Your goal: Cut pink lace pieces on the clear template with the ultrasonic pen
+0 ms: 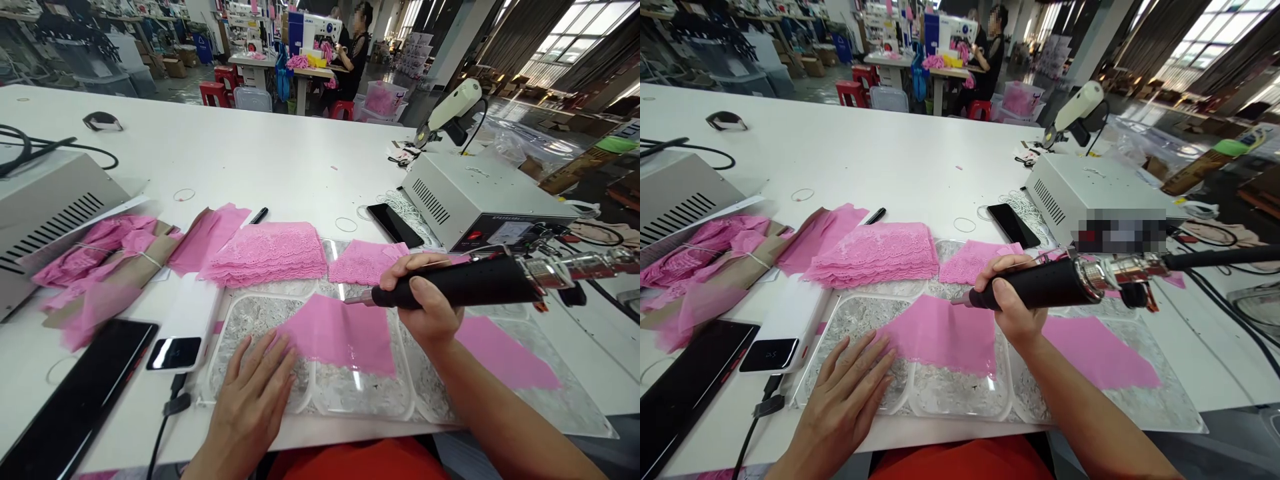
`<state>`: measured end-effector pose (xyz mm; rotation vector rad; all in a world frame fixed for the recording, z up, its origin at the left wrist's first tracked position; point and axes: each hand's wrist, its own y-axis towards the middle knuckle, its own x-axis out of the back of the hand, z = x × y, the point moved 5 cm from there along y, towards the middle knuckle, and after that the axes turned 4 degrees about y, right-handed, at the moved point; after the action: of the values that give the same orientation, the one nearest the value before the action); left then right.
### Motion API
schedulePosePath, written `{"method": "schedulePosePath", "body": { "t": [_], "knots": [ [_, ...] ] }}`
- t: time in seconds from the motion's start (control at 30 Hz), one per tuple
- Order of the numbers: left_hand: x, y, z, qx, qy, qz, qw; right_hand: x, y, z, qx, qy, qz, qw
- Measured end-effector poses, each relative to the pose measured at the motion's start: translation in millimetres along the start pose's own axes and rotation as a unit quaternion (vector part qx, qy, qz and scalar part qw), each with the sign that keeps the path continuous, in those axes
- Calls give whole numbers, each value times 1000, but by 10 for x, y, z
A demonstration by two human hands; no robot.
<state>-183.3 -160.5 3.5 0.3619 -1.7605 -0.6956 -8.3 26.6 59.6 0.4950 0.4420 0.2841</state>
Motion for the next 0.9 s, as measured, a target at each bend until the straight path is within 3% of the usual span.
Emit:
{"method": "schedulePosePath", "body": {
  "t": [0.47, 0.77, 0.9],
  "knots": [
    [47, -50, -19, 24, 10, 8, 1000, -45, 0, -21, -6, -28, -9, 1000],
    [66, -175, -9, 67, 32, 21, 997, -463, -25, -186, -35, 24, 31, 999],
    [42, -198, 1, 66, 36, 34, 997, -540, -51, -239, -37, 33, 42, 998]
  ]
}}
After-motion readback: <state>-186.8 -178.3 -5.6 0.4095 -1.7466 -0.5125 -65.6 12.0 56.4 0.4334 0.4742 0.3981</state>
